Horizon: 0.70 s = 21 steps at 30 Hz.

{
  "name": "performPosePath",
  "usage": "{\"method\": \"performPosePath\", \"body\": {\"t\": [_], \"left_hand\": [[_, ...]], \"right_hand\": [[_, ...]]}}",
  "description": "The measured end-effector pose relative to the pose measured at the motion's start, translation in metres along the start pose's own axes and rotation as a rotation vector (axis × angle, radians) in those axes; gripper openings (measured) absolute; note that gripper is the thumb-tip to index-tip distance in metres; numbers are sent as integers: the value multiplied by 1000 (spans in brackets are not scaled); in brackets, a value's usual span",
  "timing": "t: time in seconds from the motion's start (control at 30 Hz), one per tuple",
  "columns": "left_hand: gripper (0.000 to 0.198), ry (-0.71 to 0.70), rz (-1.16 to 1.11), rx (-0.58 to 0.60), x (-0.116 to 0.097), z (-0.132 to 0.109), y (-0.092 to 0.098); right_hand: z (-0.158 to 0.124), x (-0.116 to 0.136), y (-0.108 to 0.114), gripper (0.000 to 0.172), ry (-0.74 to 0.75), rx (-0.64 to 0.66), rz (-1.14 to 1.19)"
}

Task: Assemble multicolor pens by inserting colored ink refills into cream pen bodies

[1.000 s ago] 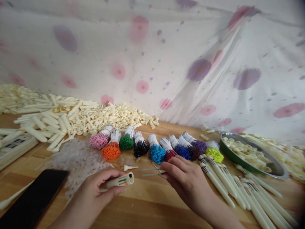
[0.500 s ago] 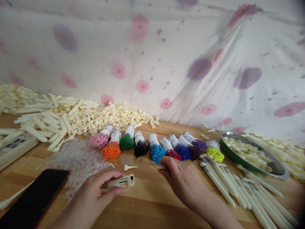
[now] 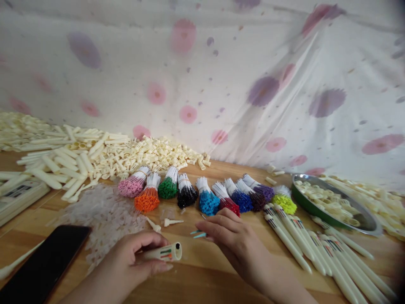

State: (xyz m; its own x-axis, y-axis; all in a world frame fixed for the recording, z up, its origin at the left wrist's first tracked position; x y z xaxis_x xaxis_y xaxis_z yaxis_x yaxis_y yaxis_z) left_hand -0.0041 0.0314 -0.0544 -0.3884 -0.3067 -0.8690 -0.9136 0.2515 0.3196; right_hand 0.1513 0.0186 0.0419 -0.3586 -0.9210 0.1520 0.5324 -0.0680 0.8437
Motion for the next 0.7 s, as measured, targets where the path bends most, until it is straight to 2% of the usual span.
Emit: {"method": "performPosePath", "body": {"t": [0.1, 0.23, 0.4, 0.7], "left_hand": [[17, 22, 12, -17, 1, 0, 2], [18, 38, 19, 3, 2, 0, 0], [19, 49, 23, 24, 6, -1, -3], [16, 62, 29, 30, 1, -1, -8]], "right_hand": [[0, 4, 4, 22, 63, -47, 27], [-1, 18, 14, 25, 147, -122, -95], [3, 31, 12, 31, 192, -96, -165], [5, 37, 12, 31, 228, -102, -189]]}}
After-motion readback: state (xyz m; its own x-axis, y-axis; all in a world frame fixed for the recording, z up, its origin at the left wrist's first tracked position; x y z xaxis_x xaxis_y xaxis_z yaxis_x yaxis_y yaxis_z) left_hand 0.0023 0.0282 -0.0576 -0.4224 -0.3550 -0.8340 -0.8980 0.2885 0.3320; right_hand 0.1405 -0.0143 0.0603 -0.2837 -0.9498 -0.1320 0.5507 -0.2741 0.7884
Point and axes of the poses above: each hand's wrist, its own z-axis towards the middle knuckle, its own y-axis out of the back of the hand, x = y × z, the point moved 10 cm from there along z, towards the middle knuckle, and after that the axes turned 14 degrees about y, right-handed, at the moved point
